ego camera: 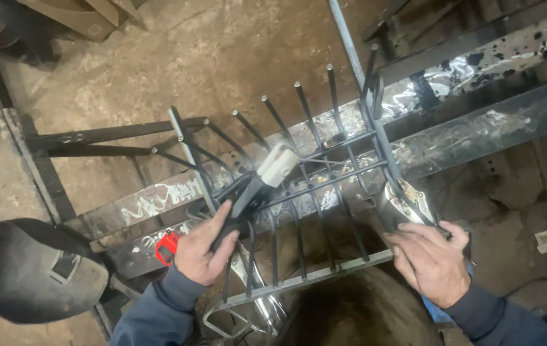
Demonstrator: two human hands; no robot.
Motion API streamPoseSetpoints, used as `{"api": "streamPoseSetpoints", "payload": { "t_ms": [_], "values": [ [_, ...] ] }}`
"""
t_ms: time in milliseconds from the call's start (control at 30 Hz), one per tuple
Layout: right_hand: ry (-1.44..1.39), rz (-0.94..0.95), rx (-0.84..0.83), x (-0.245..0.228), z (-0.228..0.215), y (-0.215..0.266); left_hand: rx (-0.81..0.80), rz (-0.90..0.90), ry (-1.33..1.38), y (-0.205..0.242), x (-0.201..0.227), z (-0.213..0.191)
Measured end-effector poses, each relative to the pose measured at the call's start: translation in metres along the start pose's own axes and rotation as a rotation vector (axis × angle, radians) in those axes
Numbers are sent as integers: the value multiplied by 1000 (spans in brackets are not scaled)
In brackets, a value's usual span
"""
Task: The person positions steel bars on a metal rack frame clamped to a workbench, welds the joints with an arc welding electrode holder producing sparks and smoke, then chips at the welds and repositions the frame and bars. They lift the welding helmet between welds and handle a chipping hammer near the end.
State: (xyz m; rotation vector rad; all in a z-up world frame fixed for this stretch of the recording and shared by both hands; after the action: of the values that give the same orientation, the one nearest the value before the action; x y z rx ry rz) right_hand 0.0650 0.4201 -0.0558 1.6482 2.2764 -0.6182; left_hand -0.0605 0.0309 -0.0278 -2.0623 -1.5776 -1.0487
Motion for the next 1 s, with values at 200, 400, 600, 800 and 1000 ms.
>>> {"api": "streamPoseSetpoints", "payload": {
  "t_ms": [200, 400, 600, 800, 1000],
  "values": [
    [-17, -1, -10, -1, -1, -1, -28, 49, 18, -9, -3, 14],
    [-17, -12, -23, -1, -3, -1, -39, 51, 2, -12, -4, 18],
    [-15, -15, -13, -1, -1, -1, -45, 34, 5, -14, -4, 22],
    [-24, -7, -25, 1, 0, 2, -46, 46, 0, -14, -6, 25],
    [53, 2, -91, 8, 8, 14, -42, 3, -55, -15, -4, 27]
  ]
}}
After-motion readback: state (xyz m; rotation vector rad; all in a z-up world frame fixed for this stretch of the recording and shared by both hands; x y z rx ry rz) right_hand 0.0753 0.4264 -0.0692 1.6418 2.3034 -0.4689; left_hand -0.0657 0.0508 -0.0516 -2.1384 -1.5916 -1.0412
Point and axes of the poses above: each hand's wrist, its own y-axis away from the middle knuckle, its own z-axis out of the palm, x = y × z, the point moved 1 cm from there along -y, towards the middle knuckle, and after that the axes turned 10 degrees about -z, right-handed, at the moved point
